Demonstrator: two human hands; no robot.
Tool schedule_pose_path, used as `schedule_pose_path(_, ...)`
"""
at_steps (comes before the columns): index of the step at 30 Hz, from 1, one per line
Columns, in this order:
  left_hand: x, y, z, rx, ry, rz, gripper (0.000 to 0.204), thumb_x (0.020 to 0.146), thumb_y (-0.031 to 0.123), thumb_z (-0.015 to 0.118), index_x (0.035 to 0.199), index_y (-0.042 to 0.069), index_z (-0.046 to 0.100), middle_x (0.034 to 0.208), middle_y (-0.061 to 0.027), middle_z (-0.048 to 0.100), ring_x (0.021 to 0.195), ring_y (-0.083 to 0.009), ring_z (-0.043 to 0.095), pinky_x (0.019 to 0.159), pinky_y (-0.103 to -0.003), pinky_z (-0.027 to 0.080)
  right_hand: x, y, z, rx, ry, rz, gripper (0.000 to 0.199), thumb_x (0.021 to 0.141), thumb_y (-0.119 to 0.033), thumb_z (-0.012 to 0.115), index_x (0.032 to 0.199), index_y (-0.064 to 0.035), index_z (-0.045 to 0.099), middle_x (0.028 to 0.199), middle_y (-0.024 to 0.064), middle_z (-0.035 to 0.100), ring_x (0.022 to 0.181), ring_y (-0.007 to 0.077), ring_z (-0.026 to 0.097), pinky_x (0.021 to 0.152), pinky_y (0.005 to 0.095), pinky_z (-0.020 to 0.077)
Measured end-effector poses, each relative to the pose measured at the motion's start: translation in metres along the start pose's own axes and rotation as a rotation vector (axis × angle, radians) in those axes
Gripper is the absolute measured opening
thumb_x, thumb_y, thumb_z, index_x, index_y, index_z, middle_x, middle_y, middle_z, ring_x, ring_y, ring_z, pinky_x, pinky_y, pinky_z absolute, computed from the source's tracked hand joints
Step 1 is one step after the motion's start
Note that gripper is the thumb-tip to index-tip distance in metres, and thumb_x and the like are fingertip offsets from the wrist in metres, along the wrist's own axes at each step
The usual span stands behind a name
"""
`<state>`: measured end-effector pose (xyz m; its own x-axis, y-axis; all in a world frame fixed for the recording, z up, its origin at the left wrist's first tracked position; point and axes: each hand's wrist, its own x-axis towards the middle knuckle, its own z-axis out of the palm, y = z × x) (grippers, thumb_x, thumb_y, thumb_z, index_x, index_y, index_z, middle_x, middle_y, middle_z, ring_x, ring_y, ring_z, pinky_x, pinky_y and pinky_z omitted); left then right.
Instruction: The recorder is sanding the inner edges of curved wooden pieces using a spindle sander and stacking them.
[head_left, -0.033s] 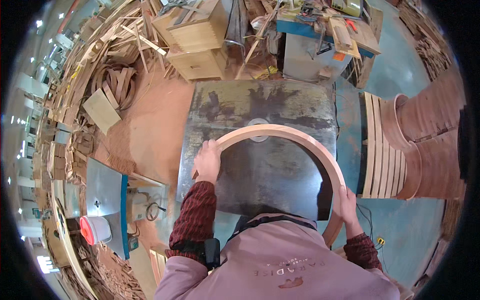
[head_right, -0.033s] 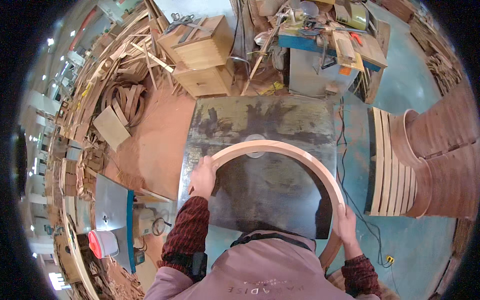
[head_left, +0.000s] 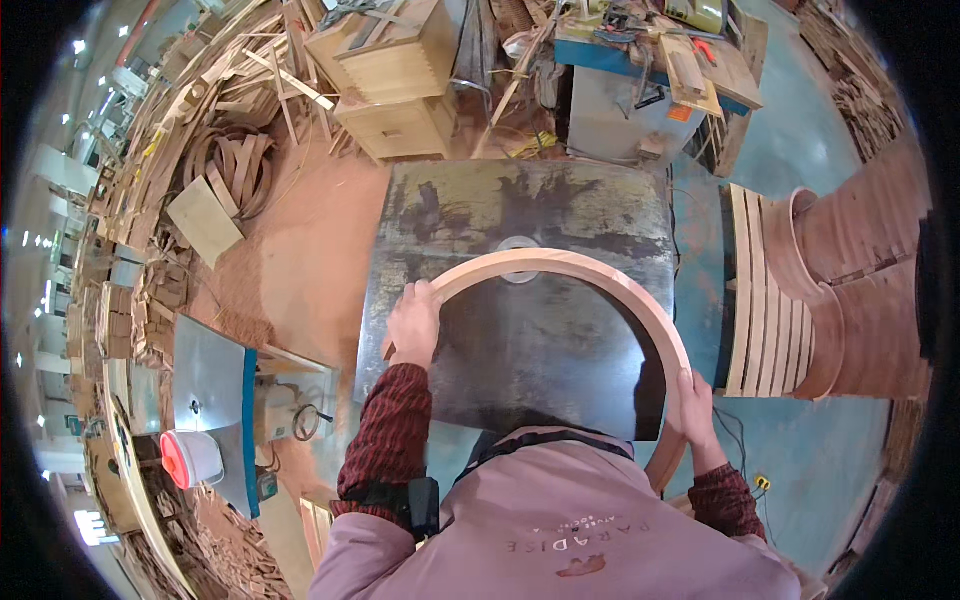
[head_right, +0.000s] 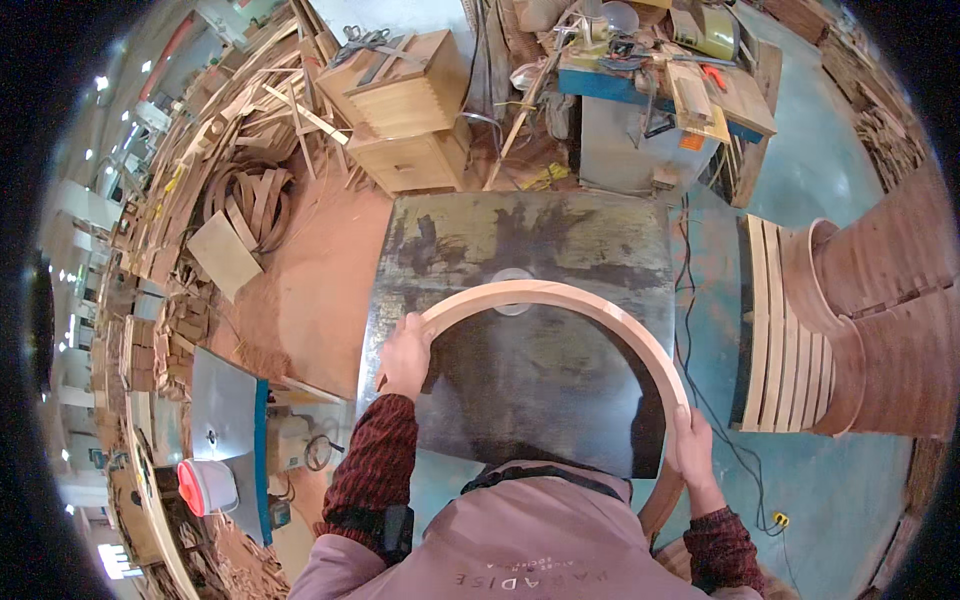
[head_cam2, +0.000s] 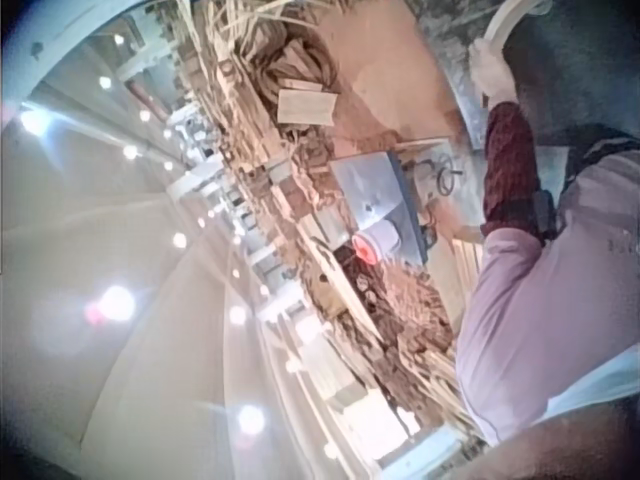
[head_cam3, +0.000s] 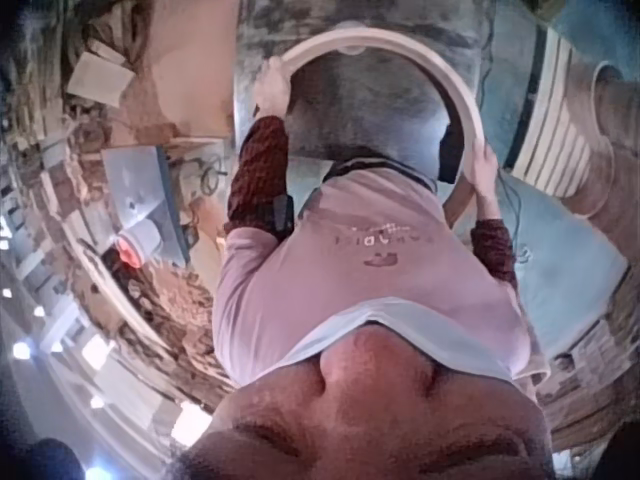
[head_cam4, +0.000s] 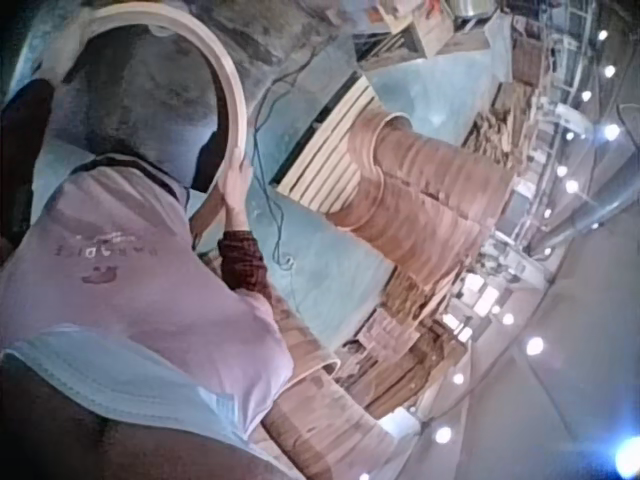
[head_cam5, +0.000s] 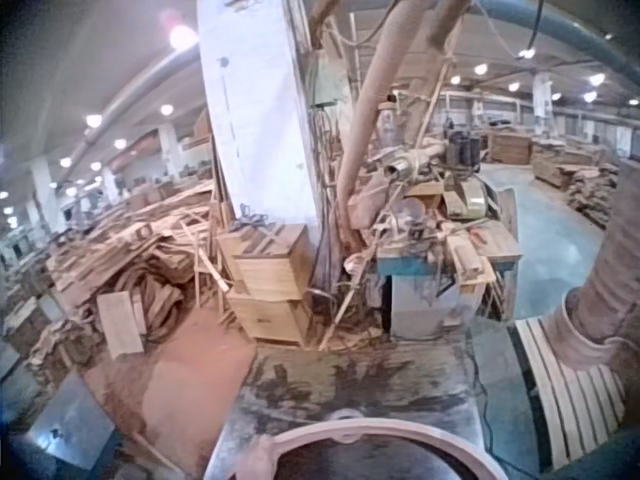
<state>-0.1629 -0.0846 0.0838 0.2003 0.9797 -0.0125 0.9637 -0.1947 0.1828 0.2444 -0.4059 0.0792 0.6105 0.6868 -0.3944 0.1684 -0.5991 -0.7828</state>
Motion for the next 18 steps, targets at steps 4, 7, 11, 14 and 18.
schedule_pose_path(4,-0.011,-0.015,-0.007,-0.023,0.021,-0.044,0.025,0.098,0.028,0.069,0.108,0.008,0.058,0.109,-0.0175,0.068,0.096,-0.0429,0.071,0.08,-0.055,0.057,0.012,-0.018,0.007,-0.124,0.0,-0.099,0.049,0.107,-0.035,0.053,0.118,0.0107,0.066,0.095,0.0204,0.071,0.089,0.0251,0.066,0.081,0.0417,0.0522)
schedule_pose_path(7,-0.015,-0.024,-0.01,-0.021,-0.008,-0.073,0.025,0.099,0.027,0.068,0.107,0.006,0.057,0.108,-0.019,0.068,0.096,-0.0439,0.071,0.08,-0.056,0.057,0.022,-0.018,0.012,-0.168,-0.015,-0.134,0.048,0.106,-0.034,0.053,0.122,0.0087,0.066,0.102,0.0258,0.072,0.095,0.0314,0.069,0.086,0.0432,0.0525)
schedule_pose_path(11,-0.022,-0.032,-0.019,0.016,-0.047,-0.125,0.026,0.099,0.028,0.067,0.107,0.005,0.057,0.107,-0.0199,0.068,0.096,-0.0448,0.07,0.08,-0.056,0.057,0.034,-0.024,0.019,-0.195,-0.039,-0.157,0.049,0.105,-0.036,0.054,0.126,0.0062,0.066,0.108,0.0292,0.071,0.103,0.0396,0.07,0.092,0.0443,0.0522)
schedule_pose_path(14,-0.028,-0.05,-0.013,0.011,-0.045,-0.148,0.027,0.1,0.029,0.066,0.107,0.005,0.057,0.108,-0.0199,0.069,0.097,-0.045,0.07,0.081,-0.056,0.056,0.043,-0.031,0.026,-0.241,-0.061,-0.142,0.051,0.104,-0.038,0.054,0.127,0.0052,0.066,0.11,0.0304,0.07,0.106,0.0432,0.069,0.094,0.0454,0.0519)
schedule_pose_path(18,-0.036,-0.055,-0.021,0.029,-0.055,-0.205,0.03,0.1,0.034,0.065,0.106,0.006,0.058,0.106,-0.0199,0.071,0.098,-0.0447,0.07,0.081,-0.056,0.055,0.049,-0.044,0.037,-0.251,-0.075,-0.177,0.052,0.104,-0.041,0.054,0.127,0.0038,0.066,0.109,0.0303,0.07,0.106,0.0449,0.068,0.093,0.0473,0.0519)
